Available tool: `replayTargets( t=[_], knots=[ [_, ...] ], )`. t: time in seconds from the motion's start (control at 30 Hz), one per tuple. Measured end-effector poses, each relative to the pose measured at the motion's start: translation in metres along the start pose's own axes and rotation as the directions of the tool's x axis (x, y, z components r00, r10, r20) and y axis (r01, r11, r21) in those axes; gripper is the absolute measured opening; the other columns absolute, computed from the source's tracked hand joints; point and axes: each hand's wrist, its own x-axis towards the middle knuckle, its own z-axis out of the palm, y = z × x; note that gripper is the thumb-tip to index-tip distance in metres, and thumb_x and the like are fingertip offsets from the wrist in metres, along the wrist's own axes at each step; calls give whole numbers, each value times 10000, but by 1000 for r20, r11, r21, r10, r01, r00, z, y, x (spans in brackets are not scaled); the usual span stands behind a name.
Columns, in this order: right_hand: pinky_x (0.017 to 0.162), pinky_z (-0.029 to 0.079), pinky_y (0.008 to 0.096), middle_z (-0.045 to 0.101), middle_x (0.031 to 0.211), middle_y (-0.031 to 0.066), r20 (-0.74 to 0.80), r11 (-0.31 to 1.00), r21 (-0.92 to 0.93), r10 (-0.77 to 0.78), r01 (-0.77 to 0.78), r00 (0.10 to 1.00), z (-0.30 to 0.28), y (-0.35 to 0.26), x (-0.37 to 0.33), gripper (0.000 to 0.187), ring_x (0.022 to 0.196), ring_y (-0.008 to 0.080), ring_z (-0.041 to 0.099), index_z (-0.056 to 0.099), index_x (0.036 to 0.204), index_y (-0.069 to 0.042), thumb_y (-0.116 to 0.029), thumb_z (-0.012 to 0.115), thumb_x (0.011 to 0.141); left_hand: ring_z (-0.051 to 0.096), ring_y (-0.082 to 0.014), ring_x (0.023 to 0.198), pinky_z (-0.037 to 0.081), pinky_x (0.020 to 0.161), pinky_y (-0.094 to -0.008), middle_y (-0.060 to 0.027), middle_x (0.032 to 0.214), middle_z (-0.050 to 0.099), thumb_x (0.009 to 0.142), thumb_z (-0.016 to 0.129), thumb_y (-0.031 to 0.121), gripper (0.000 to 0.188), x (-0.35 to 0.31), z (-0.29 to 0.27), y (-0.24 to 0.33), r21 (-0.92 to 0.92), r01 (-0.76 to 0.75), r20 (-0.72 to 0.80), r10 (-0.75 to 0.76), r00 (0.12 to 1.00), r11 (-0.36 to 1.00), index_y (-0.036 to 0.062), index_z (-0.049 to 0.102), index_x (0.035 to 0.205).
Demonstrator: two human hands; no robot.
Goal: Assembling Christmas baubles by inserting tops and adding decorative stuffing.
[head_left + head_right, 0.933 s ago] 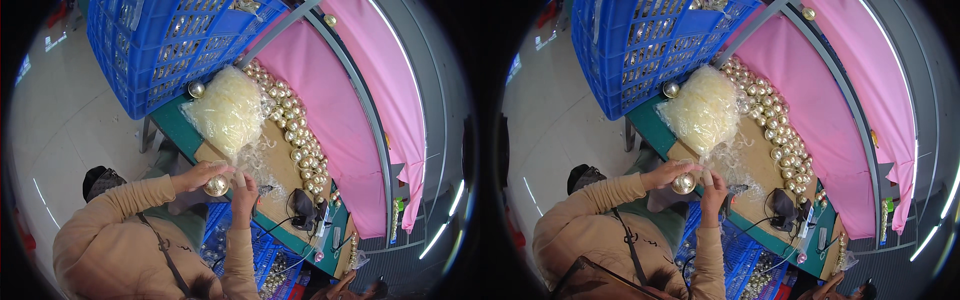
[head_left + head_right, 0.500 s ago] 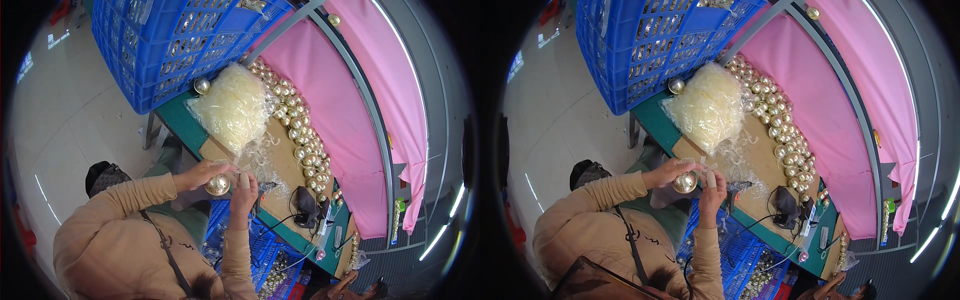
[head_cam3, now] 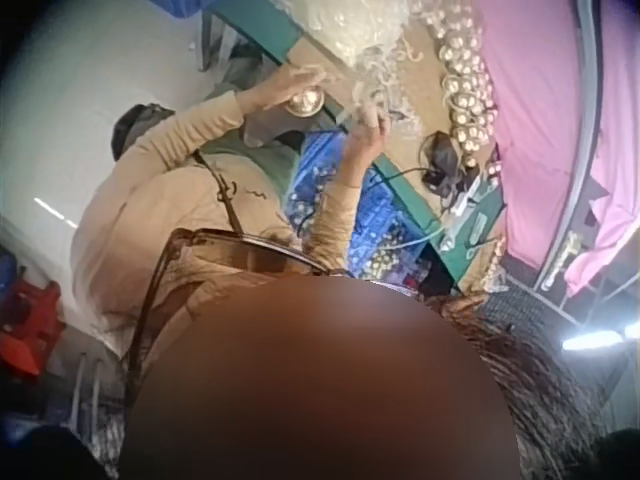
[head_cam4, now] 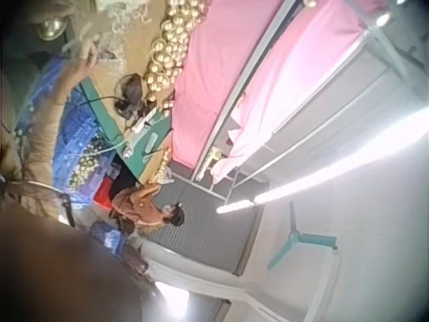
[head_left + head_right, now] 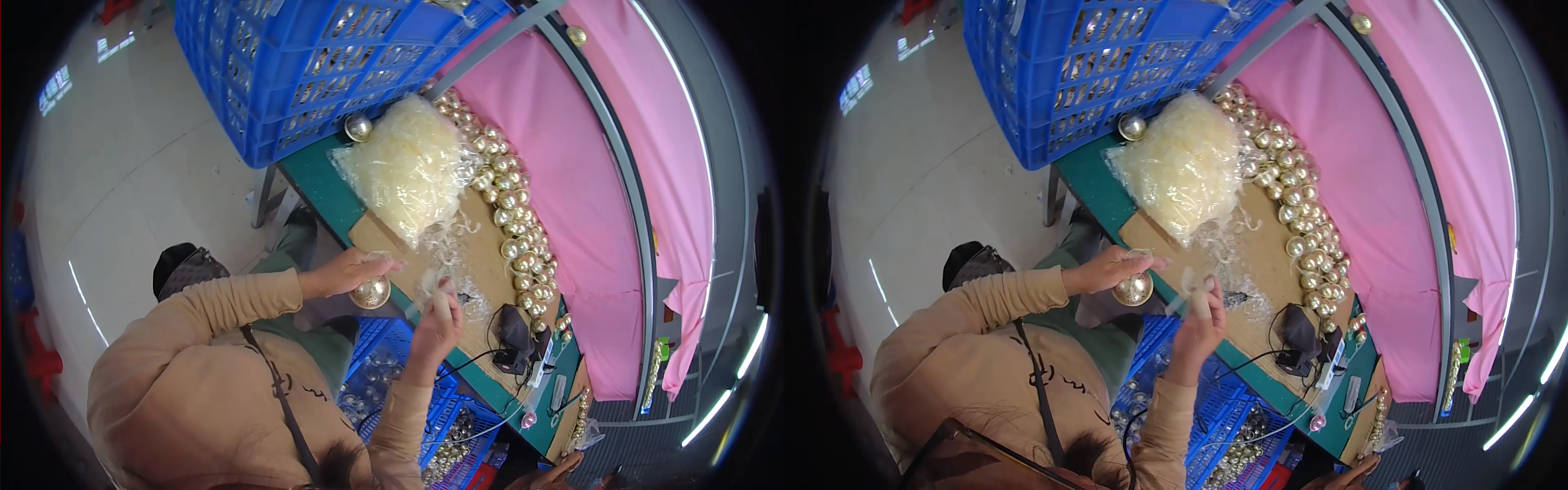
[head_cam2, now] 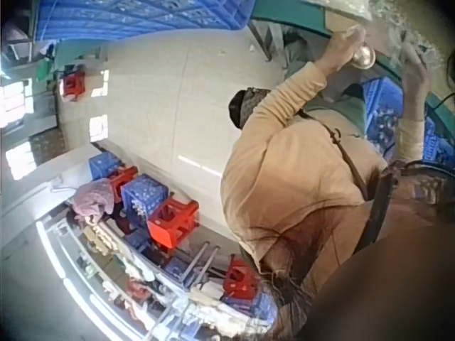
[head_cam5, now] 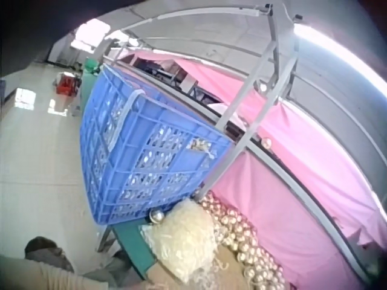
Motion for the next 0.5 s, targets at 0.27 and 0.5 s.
replayTargets(
  t=[0.27, 0.5],
  knots=[
    [1047, 274, 438, 391, 1370, 178, 262, 992, -42, 124, -117, 957, 11, 6, -41, 94, 1279, 295, 352, 625, 833, 7, -9, 580, 752, 525, -74, 896, 438, 790, -244, -36, 994, 618, 974, 407, 273, 358, -6, 10, 13, 138, 58, 3, -59, 998, 989, 4, 566, 1150],
    [1052, 270, 408, 391, 1371, 174, 247, 990, -129, 91, -60, 965, 18, 20, -43, 102, 1282, 290, 353, 631, 842, 12, 13, 598, 746, 546, -88, 900, 450, 798, -250, -60, 1002, 622, 973, 405, 299, 400, -8, 10, 0, 142, -10, -9, 12, 1000, 990, -27, 552, 1153]
  ],
)
